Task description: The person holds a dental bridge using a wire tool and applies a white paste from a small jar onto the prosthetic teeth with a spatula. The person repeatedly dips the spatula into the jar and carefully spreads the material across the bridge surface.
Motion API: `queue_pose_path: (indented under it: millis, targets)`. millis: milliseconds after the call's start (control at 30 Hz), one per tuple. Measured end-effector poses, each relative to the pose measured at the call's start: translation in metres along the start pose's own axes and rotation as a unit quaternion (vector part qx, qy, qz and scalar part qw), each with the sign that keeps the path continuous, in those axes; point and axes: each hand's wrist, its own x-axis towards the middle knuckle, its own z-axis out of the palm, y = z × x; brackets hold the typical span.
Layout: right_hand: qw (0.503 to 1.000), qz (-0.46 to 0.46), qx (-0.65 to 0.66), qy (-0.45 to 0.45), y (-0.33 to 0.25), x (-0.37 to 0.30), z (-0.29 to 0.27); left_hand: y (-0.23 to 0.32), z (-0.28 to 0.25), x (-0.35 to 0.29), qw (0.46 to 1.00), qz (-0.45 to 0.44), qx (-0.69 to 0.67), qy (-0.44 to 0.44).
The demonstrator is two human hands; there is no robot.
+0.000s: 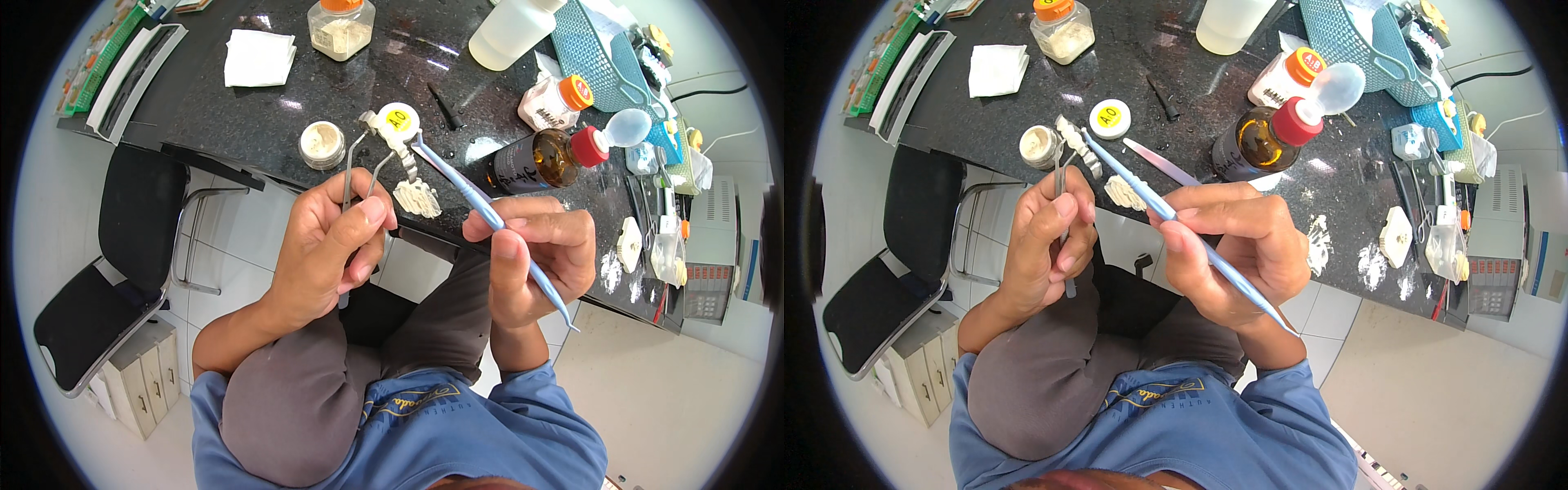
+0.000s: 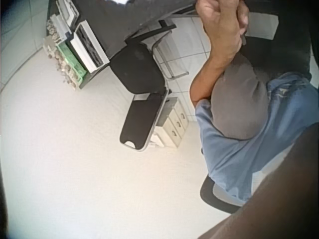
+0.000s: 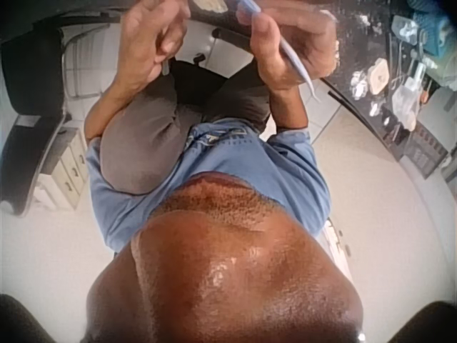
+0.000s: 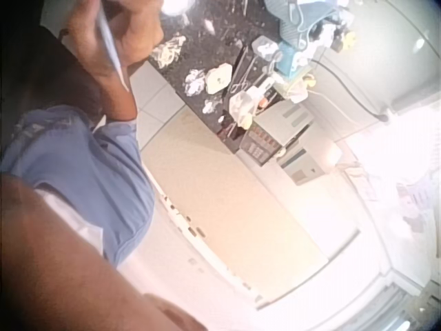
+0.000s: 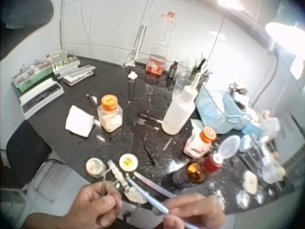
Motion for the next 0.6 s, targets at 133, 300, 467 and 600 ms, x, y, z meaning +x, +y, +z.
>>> queue_pose_path:
  millis: [133,300,467,600]
  targets:
    - [1.0,-0.003,-0.025,-0.012,0.002,-0.0016,-0.001,0.0006,0.0008,-0.0005,1.0,-0.001,0.003,0.001]
    - [0.999,0.011,-0.034,0.007,0.0019,-0.0013,0.0004,-0.0008,0.0016,0.0004,1.0,0.007,-0.001,0.005]
    - [0.999,0.01,-0.034,0.007,0.0019,-0.0026,0.0004,0.0005,0.0007,-0.0003,1.0,-0.002,0.01,-0.005]
    - [0.999,0.008,-0.036,0.03,0.0036,-0.0021,0.0014,-0.0008,0.0006,0.0,1.0,0.006,0.0,0.001]
